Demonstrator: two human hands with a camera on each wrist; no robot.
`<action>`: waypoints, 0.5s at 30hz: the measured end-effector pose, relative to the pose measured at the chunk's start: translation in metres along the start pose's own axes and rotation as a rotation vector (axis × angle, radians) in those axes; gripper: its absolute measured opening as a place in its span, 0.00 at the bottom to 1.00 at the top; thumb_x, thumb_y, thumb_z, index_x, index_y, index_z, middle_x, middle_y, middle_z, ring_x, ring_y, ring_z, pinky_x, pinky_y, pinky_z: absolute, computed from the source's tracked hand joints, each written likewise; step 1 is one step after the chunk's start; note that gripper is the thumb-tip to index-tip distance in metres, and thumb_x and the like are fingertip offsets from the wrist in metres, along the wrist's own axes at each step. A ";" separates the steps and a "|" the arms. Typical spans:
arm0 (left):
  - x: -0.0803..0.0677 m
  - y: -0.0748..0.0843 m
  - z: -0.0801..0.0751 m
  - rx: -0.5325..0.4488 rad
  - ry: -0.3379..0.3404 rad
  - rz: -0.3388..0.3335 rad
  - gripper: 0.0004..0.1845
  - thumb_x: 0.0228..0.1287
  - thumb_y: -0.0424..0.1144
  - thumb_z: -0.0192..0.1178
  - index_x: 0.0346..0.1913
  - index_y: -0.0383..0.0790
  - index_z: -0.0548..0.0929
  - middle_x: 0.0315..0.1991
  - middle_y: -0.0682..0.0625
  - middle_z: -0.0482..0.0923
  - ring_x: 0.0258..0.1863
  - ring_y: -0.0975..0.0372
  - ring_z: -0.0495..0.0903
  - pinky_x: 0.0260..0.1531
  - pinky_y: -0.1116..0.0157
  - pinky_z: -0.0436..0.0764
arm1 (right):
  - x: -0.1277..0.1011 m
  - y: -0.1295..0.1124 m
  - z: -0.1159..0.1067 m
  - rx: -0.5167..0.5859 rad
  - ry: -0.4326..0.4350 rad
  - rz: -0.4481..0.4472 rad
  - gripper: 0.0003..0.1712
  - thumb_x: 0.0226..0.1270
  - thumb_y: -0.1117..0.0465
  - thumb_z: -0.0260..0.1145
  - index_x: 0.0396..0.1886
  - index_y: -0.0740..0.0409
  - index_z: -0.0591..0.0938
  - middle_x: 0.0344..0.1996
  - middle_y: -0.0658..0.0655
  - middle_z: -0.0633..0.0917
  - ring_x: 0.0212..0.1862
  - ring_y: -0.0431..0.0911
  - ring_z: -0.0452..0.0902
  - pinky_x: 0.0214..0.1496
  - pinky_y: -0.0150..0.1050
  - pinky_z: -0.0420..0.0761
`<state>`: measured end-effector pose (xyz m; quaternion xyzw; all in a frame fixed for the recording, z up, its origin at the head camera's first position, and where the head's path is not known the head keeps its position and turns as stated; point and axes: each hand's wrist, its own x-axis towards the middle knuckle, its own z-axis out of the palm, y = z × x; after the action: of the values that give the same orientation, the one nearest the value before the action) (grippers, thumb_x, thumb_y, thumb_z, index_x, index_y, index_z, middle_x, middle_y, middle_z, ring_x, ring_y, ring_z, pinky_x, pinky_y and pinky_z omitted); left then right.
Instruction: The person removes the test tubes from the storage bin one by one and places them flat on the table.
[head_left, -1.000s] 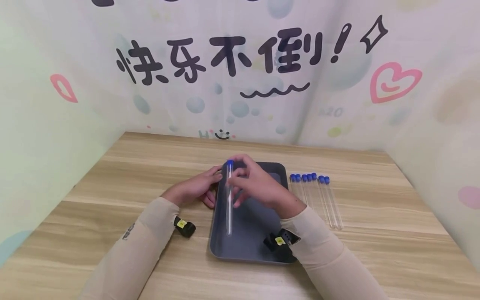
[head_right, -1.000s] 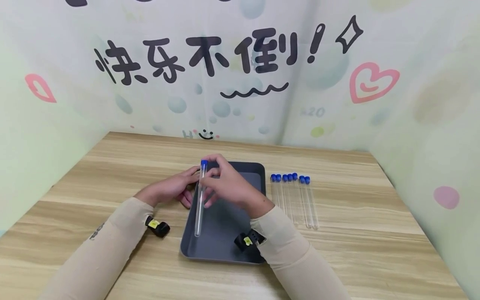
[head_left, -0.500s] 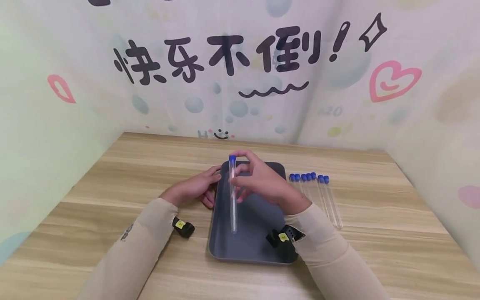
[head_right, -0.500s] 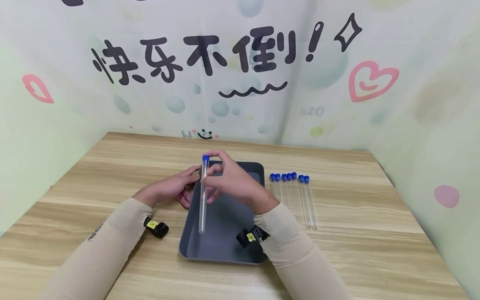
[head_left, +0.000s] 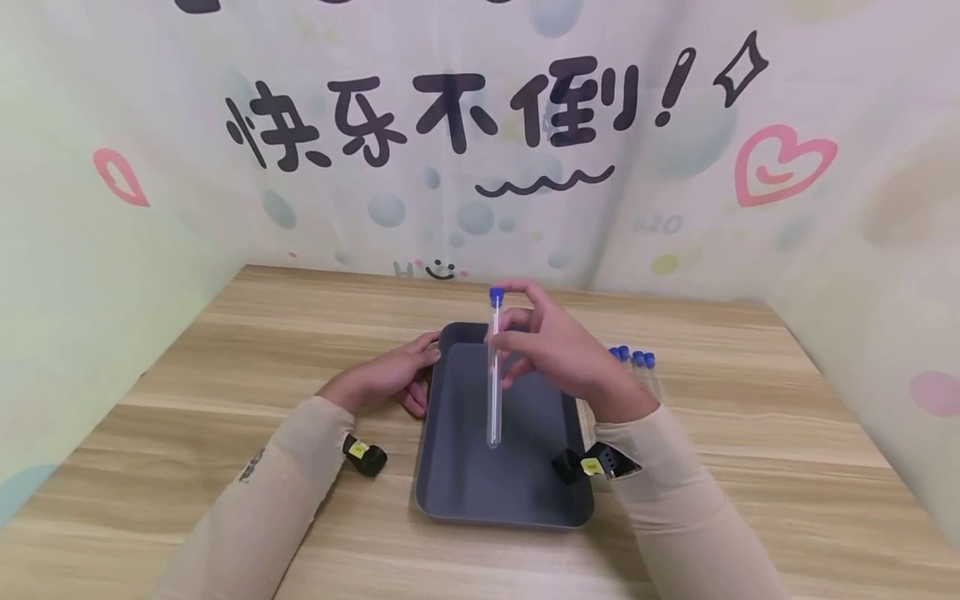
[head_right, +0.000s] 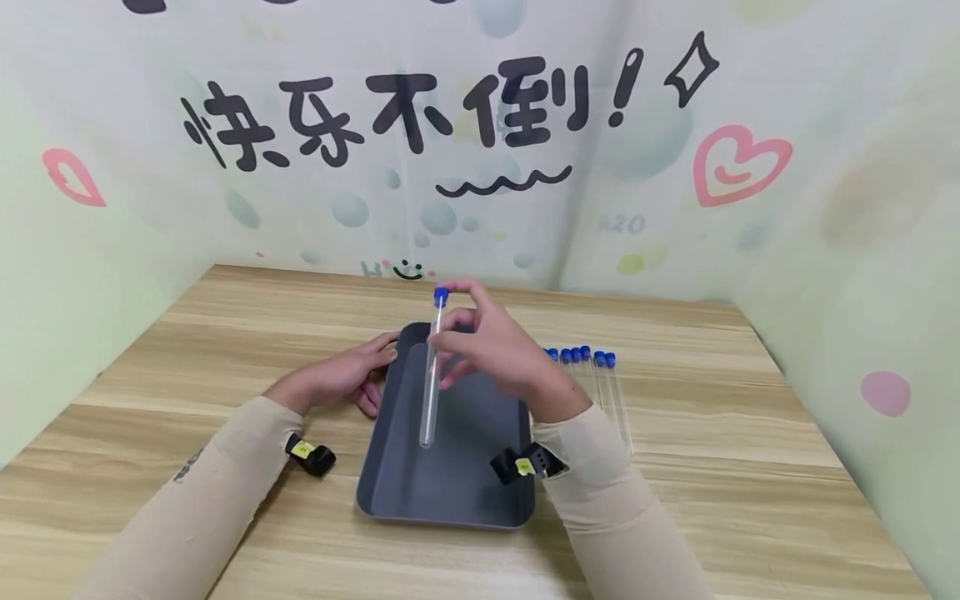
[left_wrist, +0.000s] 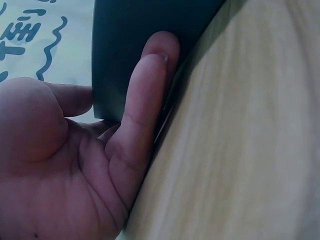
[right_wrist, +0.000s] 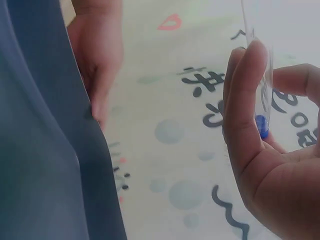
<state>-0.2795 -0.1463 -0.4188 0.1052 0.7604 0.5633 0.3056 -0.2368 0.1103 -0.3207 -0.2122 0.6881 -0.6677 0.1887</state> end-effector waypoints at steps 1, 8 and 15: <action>0.000 0.000 0.001 -0.002 0.001 0.001 0.28 0.83 0.49 0.33 0.80 0.63 0.44 0.63 0.32 0.66 0.28 0.54 0.83 0.30 0.58 0.88 | -0.002 -0.001 -0.003 -0.006 0.011 0.002 0.35 0.69 0.72 0.60 0.69 0.45 0.59 0.36 0.56 0.79 0.29 0.48 0.81 0.28 0.45 0.88; 0.000 0.000 0.002 0.001 0.013 0.005 0.28 0.83 0.48 0.33 0.80 0.62 0.44 0.72 0.32 0.57 0.28 0.53 0.83 0.31 0.57 0.88 | -0.012 -0.003 -0.019 -0.022 0.055 0.020 0.36 0.68 0.72 0.61 0.70 0.45 0.59 0.37 0.56 0.78 0.29 0.47 0.82 0.29 0.45 0.88; -0.001 0.000 0.003 0.008 0.014 0.005 0.29 0.83 0.49 0.34 0.81 0.62 0.43 0.71 0.31 0.58 0.28 0.53 0.83 0.31 0.58 0.88 | -0.025 -0.004 -0.038 -0.056 0.081 0.023 0.36 0.69 0.70 0.61 0.70 0.44 0.59 0.39 0.57 0.77 0.28 0.48 0.81 0.29 0.44 0.87</action>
<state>-0.2771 -0.1447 -0.4188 0.1045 0.7644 0.5618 0.2986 -0.2364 0.1554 -0.3162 -0.1822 0.7160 -0.6541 0.1624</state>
